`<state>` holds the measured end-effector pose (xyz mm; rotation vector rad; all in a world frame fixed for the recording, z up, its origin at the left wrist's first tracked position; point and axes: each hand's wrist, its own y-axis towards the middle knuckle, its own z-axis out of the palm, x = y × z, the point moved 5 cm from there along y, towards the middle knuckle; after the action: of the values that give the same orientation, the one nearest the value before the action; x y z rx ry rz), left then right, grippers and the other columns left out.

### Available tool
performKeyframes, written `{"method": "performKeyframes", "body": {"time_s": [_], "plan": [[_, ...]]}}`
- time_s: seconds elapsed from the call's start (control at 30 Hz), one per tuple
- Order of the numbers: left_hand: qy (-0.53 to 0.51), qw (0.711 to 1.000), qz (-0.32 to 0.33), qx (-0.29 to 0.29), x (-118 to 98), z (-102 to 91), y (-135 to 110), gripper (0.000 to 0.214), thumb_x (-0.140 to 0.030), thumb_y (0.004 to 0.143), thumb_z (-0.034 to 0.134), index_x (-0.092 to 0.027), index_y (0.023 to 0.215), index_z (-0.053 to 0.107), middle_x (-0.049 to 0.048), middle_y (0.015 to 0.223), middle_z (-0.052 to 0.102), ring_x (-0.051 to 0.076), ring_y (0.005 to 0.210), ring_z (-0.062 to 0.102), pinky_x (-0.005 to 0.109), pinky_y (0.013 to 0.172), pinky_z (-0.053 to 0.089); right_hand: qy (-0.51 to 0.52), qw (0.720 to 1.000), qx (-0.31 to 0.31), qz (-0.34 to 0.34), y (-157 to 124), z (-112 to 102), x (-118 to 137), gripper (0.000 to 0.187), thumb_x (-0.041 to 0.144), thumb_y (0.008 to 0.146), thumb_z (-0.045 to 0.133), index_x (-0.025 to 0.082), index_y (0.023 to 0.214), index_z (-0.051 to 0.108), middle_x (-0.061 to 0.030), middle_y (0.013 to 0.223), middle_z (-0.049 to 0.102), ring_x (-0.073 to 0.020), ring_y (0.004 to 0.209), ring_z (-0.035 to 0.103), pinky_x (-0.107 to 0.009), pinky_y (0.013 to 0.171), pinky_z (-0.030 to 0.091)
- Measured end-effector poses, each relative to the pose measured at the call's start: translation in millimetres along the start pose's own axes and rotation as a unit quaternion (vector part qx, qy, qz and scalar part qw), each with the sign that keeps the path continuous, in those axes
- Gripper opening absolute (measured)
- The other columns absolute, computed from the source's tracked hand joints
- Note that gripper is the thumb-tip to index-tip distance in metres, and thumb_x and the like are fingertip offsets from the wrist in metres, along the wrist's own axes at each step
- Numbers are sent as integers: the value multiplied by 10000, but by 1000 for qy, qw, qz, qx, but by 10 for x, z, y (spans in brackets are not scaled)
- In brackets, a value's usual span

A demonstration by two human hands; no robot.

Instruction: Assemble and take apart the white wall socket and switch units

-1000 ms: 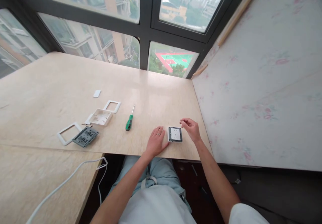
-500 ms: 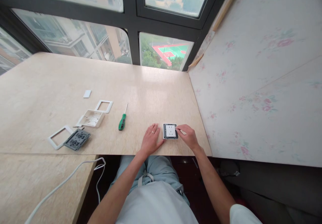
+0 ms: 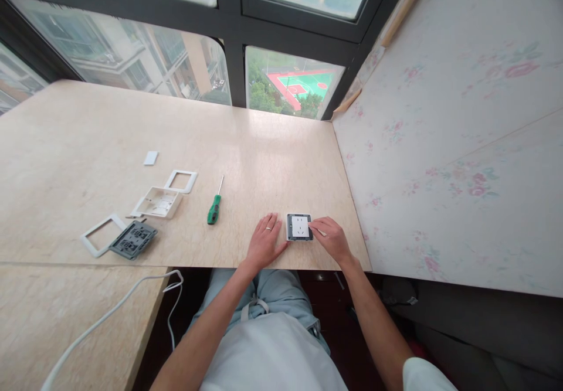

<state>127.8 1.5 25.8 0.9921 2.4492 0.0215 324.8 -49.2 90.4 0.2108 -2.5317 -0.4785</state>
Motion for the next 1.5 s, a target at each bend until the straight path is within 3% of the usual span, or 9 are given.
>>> {"method": "performKeyframes", "body": {"time_s": [0.7,1.5], "plan": [[-1,1000,5,4,-15,-29,-1,559,-449,880,595,-127,1331,519,181,1508,421,319,1428,351,493,1183,293,-25,1000,9,-9,-77,24,41,212,171,929,546,223,975,746,-74,893,718,-202,847,653,-352,754,556],[-7,1000,2,4,-22,-40,-7,540,-449,878,597,-145,1319,528,173,1504,429,318,1425,354,501,1177,304,32,997,18,68,-165,63,-35,197,226,924,549,217,1020,721,-68,916,680,-195,839,655,-346,768,557]]}}
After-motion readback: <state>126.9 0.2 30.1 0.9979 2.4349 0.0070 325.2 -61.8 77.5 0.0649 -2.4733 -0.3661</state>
